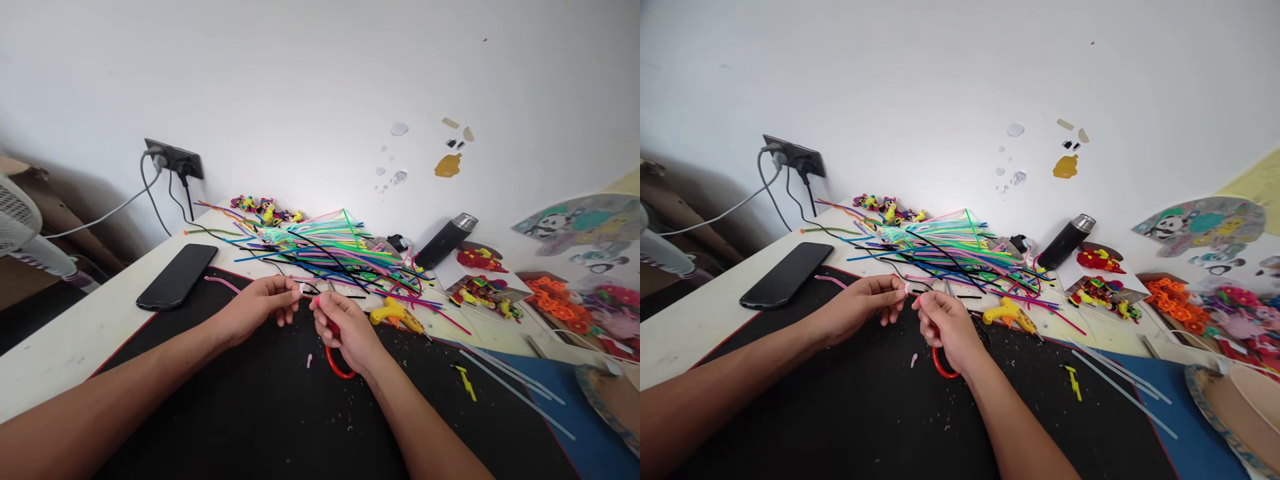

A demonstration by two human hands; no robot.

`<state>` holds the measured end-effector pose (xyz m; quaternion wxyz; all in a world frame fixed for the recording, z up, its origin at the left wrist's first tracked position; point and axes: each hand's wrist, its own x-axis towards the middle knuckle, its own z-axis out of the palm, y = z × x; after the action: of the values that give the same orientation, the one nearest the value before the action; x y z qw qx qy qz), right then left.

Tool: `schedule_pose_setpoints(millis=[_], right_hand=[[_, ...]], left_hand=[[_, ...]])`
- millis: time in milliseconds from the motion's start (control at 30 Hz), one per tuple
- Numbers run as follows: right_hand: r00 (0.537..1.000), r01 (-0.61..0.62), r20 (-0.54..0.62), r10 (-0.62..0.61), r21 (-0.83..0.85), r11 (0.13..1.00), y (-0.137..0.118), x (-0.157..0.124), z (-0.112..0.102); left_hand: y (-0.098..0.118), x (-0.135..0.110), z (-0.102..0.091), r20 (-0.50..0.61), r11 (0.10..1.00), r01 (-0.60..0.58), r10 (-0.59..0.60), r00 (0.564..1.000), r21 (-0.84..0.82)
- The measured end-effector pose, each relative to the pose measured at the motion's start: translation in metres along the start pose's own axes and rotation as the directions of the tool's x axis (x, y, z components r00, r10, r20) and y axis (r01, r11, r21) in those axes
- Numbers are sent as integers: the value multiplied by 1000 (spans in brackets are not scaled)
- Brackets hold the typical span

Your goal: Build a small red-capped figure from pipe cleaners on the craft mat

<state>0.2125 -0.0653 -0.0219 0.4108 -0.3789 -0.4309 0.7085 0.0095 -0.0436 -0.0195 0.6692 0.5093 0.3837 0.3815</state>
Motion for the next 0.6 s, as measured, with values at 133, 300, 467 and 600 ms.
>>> schedule_pose_setpoints(millis=[133, 300, 467, 600], right_hand=[[1000, 21, 19, -20, -17, 1000, 4, 1, -1], [997, 44, 63, -40, -64, 997, 7, 2, 0], [997, 34, 74, -26, -111, 993, 7, 1, 2], [996, 17, 86, -2, -182, 983, 8, 1, 1]], left_hand=[[0, 1, -1, 1, 1000, -2, 2, 1000, 22], [-3, 3, -4, 12, 1000, 15, -15, 1000, 16], [-5, 3, -6, 25, 999, 37, -38, 999, 4], [-1, 2, -3, 22, 998, 57, -57, 998, 17]])
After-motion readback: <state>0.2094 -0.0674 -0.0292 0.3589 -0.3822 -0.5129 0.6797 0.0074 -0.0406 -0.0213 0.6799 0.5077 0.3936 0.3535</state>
